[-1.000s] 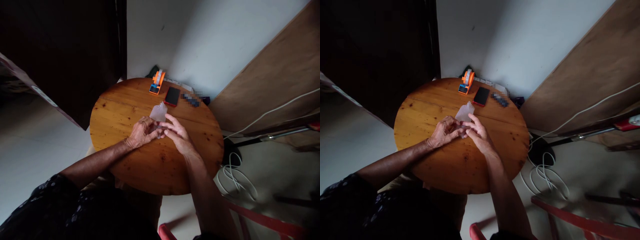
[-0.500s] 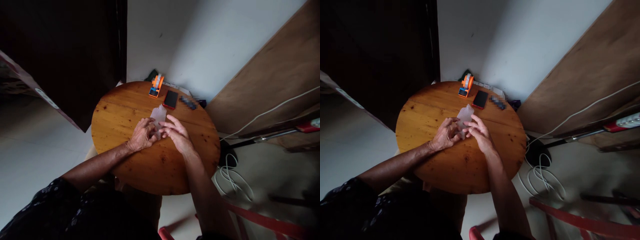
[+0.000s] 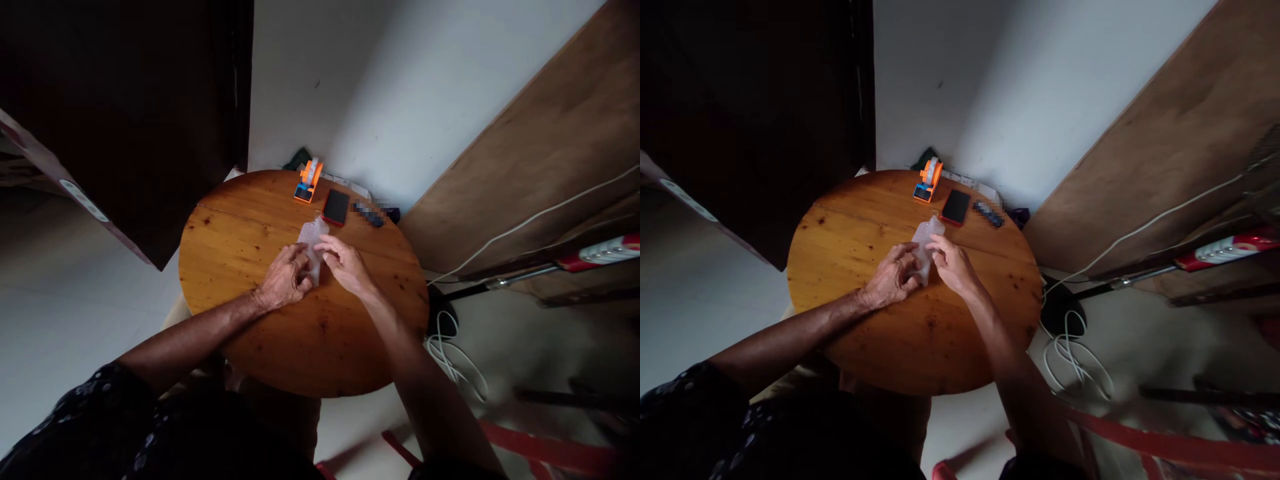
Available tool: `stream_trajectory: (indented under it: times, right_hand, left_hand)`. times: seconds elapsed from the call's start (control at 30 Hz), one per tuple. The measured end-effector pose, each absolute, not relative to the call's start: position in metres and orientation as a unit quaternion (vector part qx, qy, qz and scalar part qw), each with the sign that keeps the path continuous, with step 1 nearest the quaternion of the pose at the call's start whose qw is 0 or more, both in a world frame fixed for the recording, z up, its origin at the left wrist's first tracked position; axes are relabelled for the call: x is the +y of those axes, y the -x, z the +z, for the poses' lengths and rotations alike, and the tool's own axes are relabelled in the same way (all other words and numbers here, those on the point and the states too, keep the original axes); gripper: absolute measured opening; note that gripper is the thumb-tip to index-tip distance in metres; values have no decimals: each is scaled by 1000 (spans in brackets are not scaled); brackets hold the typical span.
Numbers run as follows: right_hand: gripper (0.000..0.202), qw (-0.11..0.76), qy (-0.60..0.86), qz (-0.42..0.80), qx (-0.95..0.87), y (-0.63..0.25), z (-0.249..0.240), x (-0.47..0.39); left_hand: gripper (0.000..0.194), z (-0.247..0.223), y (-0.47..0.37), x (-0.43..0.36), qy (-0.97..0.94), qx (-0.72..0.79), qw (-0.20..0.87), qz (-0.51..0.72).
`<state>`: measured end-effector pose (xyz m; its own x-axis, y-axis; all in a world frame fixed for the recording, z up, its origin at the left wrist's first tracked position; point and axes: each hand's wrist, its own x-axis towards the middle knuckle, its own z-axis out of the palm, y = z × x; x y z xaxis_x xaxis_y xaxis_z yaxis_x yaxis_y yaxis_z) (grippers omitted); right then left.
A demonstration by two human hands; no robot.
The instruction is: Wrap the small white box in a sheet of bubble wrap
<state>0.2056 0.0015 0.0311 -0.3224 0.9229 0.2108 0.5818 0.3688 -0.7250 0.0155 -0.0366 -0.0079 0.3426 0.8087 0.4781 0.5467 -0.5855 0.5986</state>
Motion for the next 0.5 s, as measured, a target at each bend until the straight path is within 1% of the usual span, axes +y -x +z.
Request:
stream_trajectory:
  times: [0.07, 0.13, 0.2, 0.3, 0.4, 0.43, 0.5]
  right_hand:
    - [52, 298, 481, 264, -781, -201, 28, 7]
    - [53, 304, 471, 281, -779, -197, 24, 10]
    - [51, 326, 468, 308, -762, -197, 20, 12]
    - [41, 372, 477, 322, -728, -203, 15, 16]
    - [36, 431, 520, 318, -665, -215, 14, 22]
    - [36, 439, 544, 330, -635, -219, 14, 24]
    - [39, 421, 593, 375, -574, -224, 16, 28]
  left_hand:
    - [21, -4, -15, -37, -814, 412, 145, 382]
    - [26, -2, -14, -37, -830, 395, 129, 372]
    - [31, -1, -13, -36, -840, 384, 126, 362]
    - [26, -3, -13, -34, -841, 386, 125, 358]
    - [23, -4, -13, -34, -836, 390, 130, 363]
    - [23, -4, -13, -34, -835, 390, 132, 365]
    - [22, -3, -14, -35, -835, 391, 134, 363]
